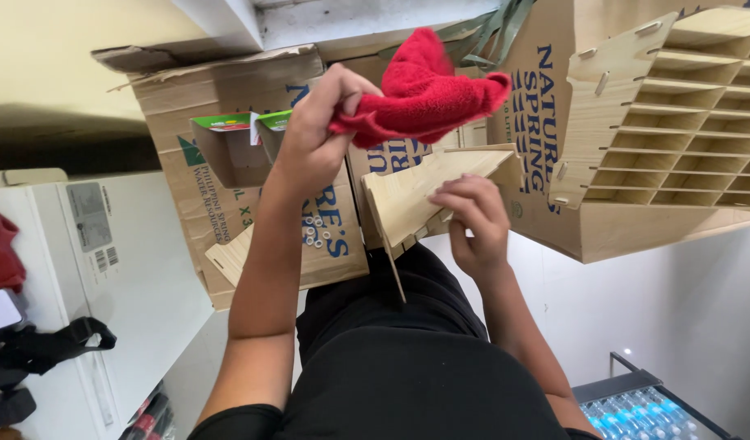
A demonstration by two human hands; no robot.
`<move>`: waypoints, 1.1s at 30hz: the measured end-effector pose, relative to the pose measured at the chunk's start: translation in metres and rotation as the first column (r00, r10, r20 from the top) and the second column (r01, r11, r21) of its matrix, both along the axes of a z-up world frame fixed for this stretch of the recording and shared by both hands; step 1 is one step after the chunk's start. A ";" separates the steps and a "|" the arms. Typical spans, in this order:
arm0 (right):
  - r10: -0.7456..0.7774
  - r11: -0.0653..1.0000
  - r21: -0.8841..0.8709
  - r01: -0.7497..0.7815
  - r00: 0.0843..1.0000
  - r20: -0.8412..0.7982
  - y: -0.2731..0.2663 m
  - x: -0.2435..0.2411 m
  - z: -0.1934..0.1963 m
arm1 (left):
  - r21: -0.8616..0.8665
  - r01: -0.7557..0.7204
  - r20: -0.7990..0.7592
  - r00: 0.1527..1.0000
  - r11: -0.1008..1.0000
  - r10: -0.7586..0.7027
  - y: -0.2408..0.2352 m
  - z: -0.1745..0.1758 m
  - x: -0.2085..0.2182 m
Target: Assembling small wooden display shelves by fitting precut pieces together.
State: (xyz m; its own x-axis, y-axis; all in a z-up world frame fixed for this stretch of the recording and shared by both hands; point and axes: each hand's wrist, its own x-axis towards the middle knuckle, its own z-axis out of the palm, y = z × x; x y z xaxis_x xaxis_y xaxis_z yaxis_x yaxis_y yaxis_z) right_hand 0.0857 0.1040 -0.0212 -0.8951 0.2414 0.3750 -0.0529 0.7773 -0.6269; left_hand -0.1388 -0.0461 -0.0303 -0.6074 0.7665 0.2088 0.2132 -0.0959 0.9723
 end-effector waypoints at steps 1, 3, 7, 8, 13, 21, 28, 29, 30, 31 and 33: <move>0.009 1.000 -0.001 -0.009 1.000 -0.002 -0.004 0.002 0.007 | -0.001 -0.009 -0.002 1.000 1.000 0.009 -0.010 0.004 0.006; -0.085 0.988 -0.135 0.074 0.993 -0.078 -0.015 0.006 0.022 | 0.166 -0.121 0.067 0.992 0.979 0.111 -0.030 0.012 0.022; -0.088 0.963 -0.266 0.044 0.984 -0.155 -0.047 0.013 0.050 | 0.270 -0.303 0.205 0.946 0.914 0.253 -0.074 0.010 0.042; -0.045 0.935 -0.355 -0.015 0.986 -0.158 -0.057 0.013 0.058 | 0.322 -0.387 0.353 0.896 0.864 0.269 -0.085 0.015 0.046; 0.155 0.829 -0.522 -0.202 0.979 -0.134 -0.110 -0.005 0.083 | 0.439 -0.509 0.600 0.780 0.740 0.180 -0.151 0.009 0.077; 0.416 -0.045 -0.997 0.058 0.909 0.035 -0.189 -0.030 -0.018 | 0.229 0.002 0.343 0.936 0.973 -0.082 -0.224 -0.001 0.114; 0.194 -0.166 -0.982 0.090 0.979 0.057 -0.209 -0.026 -0.054 | 0.153 -0.249 0.651 0.754 0.956 0.092 -0.273 -0.071 0.128; 0.112 -0.079 -0.997 0.018 0.994 0.009 -0.210 -0.027 -0.043 | -0.049 -0.298 0.443 0.849 0.953 0.288 -0.276 -0.089 0.127; 0.036 0.013 -0.999 -0.050 0.998 -0.050 -0.210 -0.028 -0.033 | -0.231 -0.383 0.179 0.887 0.894 0.426 -0.278 -0.107 0.127; 0.036 0.017 -0.999 -0.050 0.998 -0.049 -0.208 -0.025 -0.030 | -0.227 -0.383 0.181 0.887 0.895 0.425 -0.276 -0.116 0.127; -0.046 0.238 -0.961 -0.140 0.987 -0.155 -0.201 -0.020 -0.026 | -0.429 -0.518 -0.479 0.825 0.740 0.300 -0.271 -0.134 0.129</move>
